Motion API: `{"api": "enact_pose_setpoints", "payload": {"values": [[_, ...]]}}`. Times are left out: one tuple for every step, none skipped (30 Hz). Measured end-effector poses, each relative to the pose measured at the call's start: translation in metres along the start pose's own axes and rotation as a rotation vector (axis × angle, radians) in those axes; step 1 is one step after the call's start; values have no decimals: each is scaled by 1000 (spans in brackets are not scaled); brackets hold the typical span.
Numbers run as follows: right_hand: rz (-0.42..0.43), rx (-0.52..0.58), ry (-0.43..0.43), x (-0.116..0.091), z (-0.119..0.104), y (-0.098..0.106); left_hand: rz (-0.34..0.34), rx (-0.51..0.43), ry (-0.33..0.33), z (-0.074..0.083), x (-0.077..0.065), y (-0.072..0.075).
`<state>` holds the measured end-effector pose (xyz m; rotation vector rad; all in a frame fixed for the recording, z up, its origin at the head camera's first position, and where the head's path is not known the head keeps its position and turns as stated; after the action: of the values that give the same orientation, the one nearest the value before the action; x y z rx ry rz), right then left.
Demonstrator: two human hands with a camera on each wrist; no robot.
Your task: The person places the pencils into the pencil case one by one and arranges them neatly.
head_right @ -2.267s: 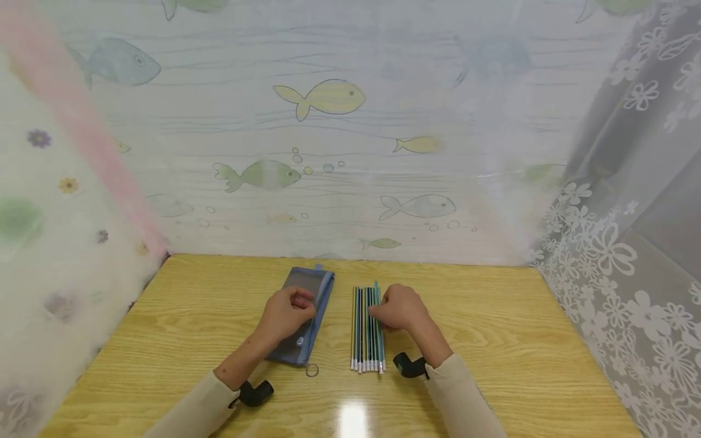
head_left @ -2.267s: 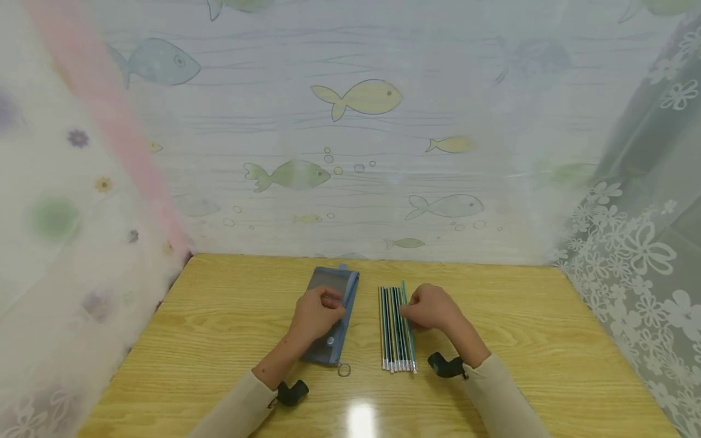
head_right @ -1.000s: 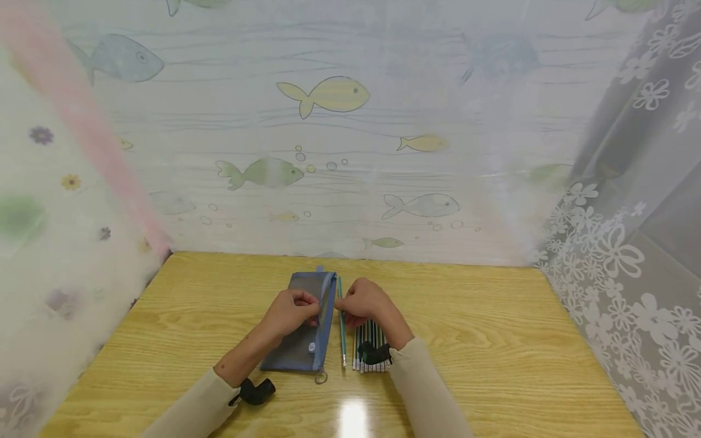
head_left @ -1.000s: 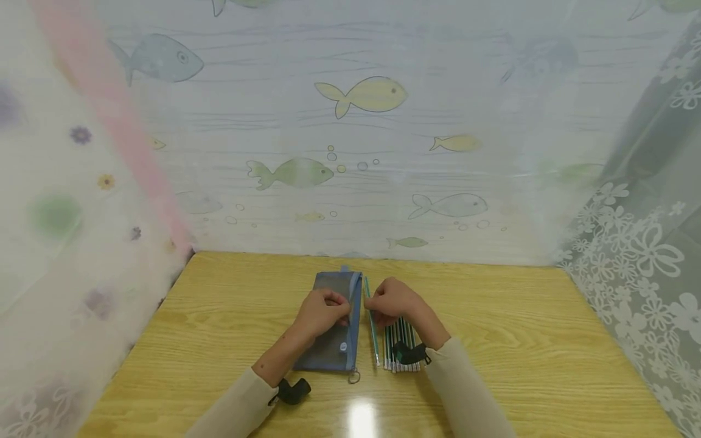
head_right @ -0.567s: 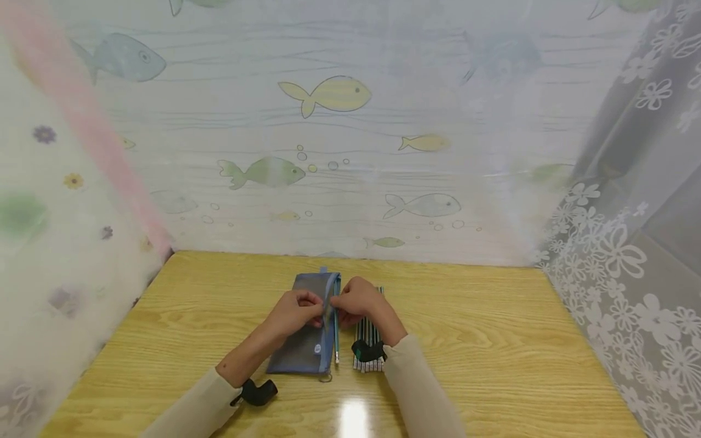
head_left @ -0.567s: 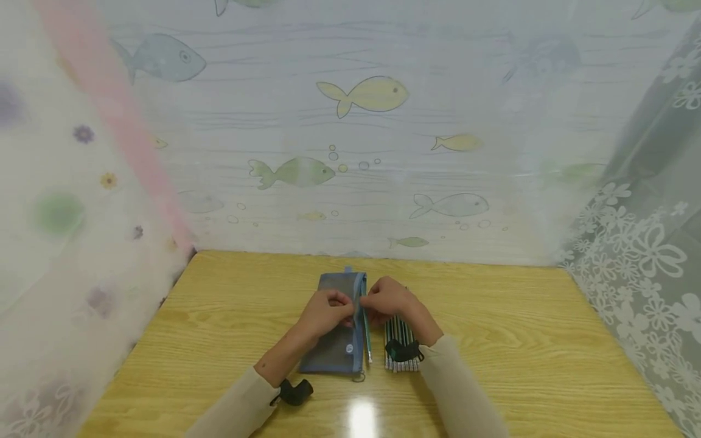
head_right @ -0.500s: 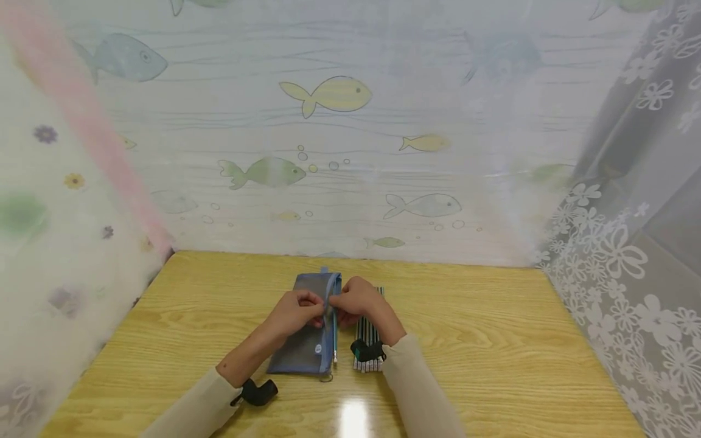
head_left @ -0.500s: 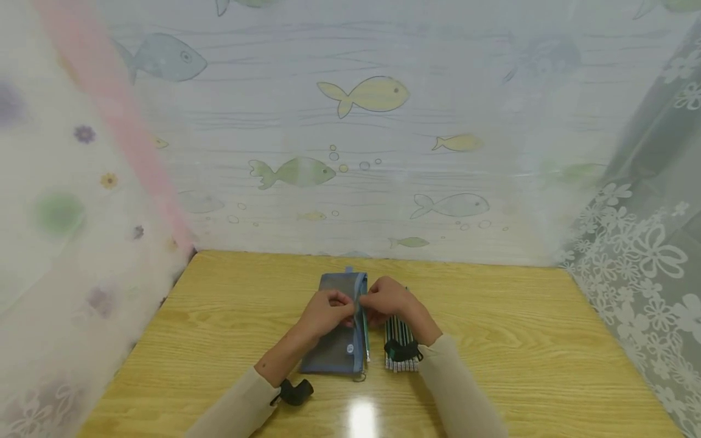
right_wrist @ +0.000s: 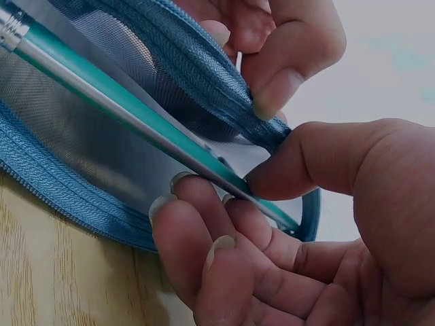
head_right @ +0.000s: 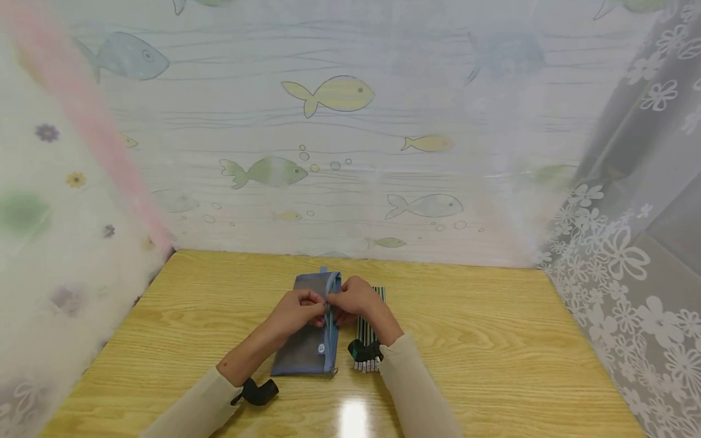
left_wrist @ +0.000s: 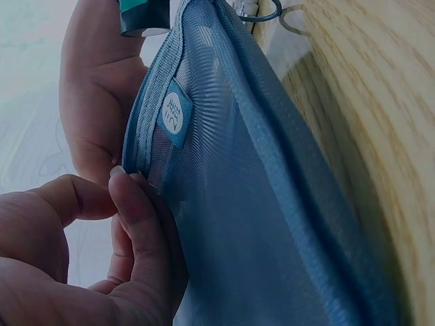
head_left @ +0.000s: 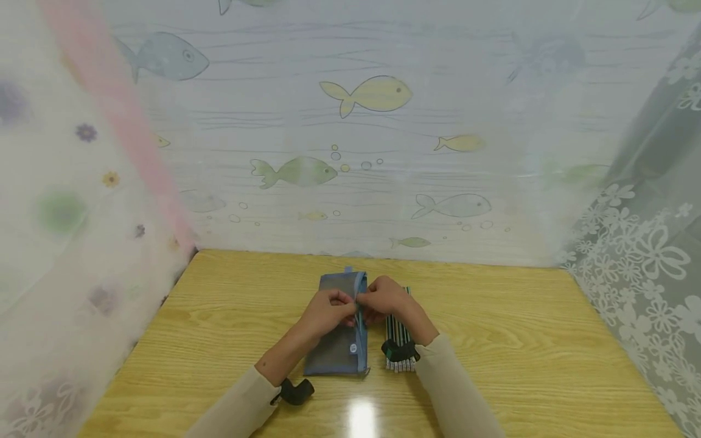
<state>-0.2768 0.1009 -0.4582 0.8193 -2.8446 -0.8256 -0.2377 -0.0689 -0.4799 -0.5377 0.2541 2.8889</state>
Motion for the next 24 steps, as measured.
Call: {"api": "enact_pose_setpoints", "payload": {"values": [[0, 4, 0, 0, 0, 0, 1, 2, 1, 0, 0, 0], [0, 9, 1, -1, 0, 0, 1, 4, 3, 0, 0, 0], [0, 15, 0, -1, 0, 0, 1, 4, 5, -1, 0, 0], [1, 25, 0, -1, 0, 0, 2, 4, 7, -1, -1, 0], [1, 34, -1, -1, 0, 1, 3, 4, 8, -1, -1, -1], [3, 41, -1, -1, 0, 1, 5, 3, 8, 0, -1, -1], [4, 45, -1, -1, 0, 1, 6, 4, 8, -1, -1, -1], [9, 51, 0, -1, 1, 1, 5, 3, 6, -1, -1, -1], [15, 53, -1, -2, 1, 2, 6, 4, 6, -1, -1, -1], [22, 47, -5, -2, 2, 3, 6, 6, 4, -1, -1, -1], [33, 32, -4, -3, 2, 3, 4, 5, 2, -1, -1, 0], [46, 7, -1, -3, 3, 5, 1, 4, 2, -1, 0, 0], [59, -23, 4, -4, 3, 6, -2, 3, 1, -1, 0, 0], [71, -56, 8, -5, 4, 8, -4, 3, 1, -1, 0, 1], [82, -92, 12, -6, 6, 10, -6, 1, 2, 0, 0, 1], [91, -125, 16, -7, 7, 12, -10, -2, 1, 0, 1, 2], [99, -142, 24, -8, 8, 14, -10, -5, 3, 0, 1, 2], [103, -159, 33, -10, 8, 16, -12, -7, 6, 0, 1, 3], [107, -158, 37, -11, 9, 18, -13, -12, 6, 1, 1, 3], [110, -154, 42, -13, 9, 20, -14, -16, 6, 1, 1, 4], [112, -153, 44, -14, 9, 22, -16, -19, 9, 2, 0, 5], [114, -143, 46, -16, 9, 24, -17, -20, 10, 2, 0, 5], [117, -138, 51, -18, 9, 25, -17, -20, 13, 3, -1, 6], [119, -139, 52, -20, 9, 27, -20, -22, 11, 3, -1, 6]]}}
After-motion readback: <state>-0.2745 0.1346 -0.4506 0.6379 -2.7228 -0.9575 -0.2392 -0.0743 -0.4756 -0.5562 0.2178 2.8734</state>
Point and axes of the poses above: each hand's wrist, its own x-axis towards the middle knuckle, its own y-axis out of the back of the hand, z = x × y, the point moved 3 cm from there along x, towards the middle knuckle, and after that the axes turned 14 degrees about y, right-handed, at the moved point
